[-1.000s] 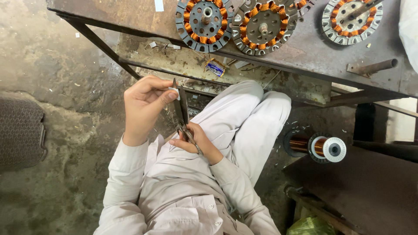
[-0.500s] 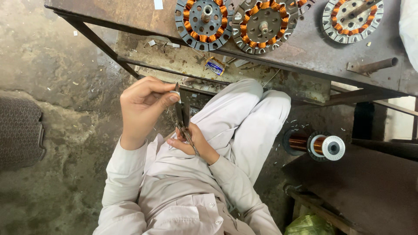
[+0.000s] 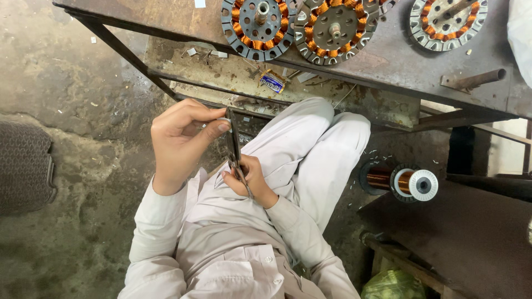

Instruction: The person cuts small white insulating strips with scissors and places them into slots on circular motor stator components. The person repeats this process for several stators on a metal workbench.

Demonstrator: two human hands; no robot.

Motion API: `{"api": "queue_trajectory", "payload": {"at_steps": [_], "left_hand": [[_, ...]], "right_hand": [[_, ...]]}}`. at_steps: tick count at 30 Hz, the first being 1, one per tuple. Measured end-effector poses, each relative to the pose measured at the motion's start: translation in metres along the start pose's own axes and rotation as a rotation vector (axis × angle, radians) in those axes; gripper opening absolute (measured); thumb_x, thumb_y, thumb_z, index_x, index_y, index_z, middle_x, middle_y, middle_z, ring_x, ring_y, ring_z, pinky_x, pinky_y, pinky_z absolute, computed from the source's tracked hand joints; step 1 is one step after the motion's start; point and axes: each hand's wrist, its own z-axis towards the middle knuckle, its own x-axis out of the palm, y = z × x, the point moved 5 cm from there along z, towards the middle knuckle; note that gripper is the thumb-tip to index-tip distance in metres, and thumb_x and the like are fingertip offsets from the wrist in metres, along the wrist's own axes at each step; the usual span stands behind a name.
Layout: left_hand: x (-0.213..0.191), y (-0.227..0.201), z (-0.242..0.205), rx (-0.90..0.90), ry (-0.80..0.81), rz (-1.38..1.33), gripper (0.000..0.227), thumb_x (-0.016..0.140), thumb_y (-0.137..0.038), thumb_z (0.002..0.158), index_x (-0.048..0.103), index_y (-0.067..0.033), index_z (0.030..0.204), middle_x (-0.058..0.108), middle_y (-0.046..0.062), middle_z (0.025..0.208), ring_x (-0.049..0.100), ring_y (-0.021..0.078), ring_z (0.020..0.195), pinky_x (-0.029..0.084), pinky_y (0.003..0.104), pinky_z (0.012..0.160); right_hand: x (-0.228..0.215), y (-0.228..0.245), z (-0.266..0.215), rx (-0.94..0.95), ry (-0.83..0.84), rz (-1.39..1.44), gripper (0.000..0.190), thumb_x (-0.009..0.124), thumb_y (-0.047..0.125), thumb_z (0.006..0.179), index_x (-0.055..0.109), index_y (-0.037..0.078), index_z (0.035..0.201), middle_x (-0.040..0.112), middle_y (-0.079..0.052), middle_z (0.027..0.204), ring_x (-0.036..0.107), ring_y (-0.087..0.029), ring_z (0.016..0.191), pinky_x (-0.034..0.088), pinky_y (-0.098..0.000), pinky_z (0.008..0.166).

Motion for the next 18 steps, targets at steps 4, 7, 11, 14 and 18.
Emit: {"api": "queue_trajectory", "payload": {"at_steps": [4, 7, 11, 14, 18], "left_hand": [[-0.002, 0.001, 0.0, 0.01, 0.008, -0.013, 0.023, 0.08, 0.011, 0.088, 0.074, 0.007, 0.109, 0.068, 0.011, 0.099, 0.064, 0.0133, 0.089, 0.053, 0.024, 0.078], [-0.002, 0.003, 0.0, -0.004, 0.01, -0.042, 0.023, 0.079, 0.012, 0.089, 0.073, 0.0069, 0.11, 0.068, 0.011, 0.102, 0.066, 0.0136, 0.092, 0.056, 0.025, 0.081], [0.001, 0.007, -0.005, -0.035, -0.002, -0.078, 0.024, 0.077, 0.012, 0.091, 0.071, 0.0068, 0.114, 0.064, 0.011, 0.107, 0.07, 0.0148, 0.097, 0.061, 0.027, 0.088], [0.011, 0.008, -0.008, 0.015, 0.008, -0.021, 0.019, 0.075, 0.012, 0.093, 0.07, 0.006, 0.111, 0.068, 0.012, 0.109, 0.072, 0.0158, 0.098, 0.061, 0.027, 0.086], [0.018, 0.016, -0.005, 0.005, 0.082, 0.037, 0.018, 0.075, 0.01, 0.093, 0.071, 0.0055, 0.11, 0.07, 0.012, 0.108, 0.071, 0.0155, 0.097, 0.06, 0.026, 0.086]], "right_hand": [[0.003, 0.002, 0.002, 0.004, 0.016, 0.018, 0.023, 0.076, 0.003, 0.087, 0.054, 0.006, 0.081, 0.053, 0.006, 0.069, 0.045, -0.001, 0.06, 0.035, -0.0209, 0.053], [0.009, 0.006, 0.002, 0.04, 0.064, 0.073, 0.024, 0.078, 0.006, 0.085, 0.054, 0.007, 0.089, 0.051, 0.006, 0.073, 0.047, -0.001, 0.062, 0.039, -0.0204, 0.056], [0.011, 0.011, 0.002, 0.026, 0.092, 0.133, 0.033, 0.081, 0.008, 0.084, 0.05, 0.008, 0.094, 0.045, 0.007, 0.08, 0.042, -0.002, 0.068, 0.037, -0.0198, 0.059], [0.007, 0.009, 0.003, 0.046, 0.066, 0.121, 0.031, 0.081, 0.011, 0.085, 0.052, 0.008, 0.095, 0.048, 0.006, 0.079, 0.044, -0.003, 0.069, 0.039, -0.0203, 0.061], [0.003, 0.005, 0.002, 0.077, 0.068, 0.1, 0.03, 0.082, 0.013, 0.088, 0.053, 0.008, 0.094, 0.05, 0.005, 0.078, 0.046, -0.004, 0.068, 0.039, -0.0209, 0.061]]}}
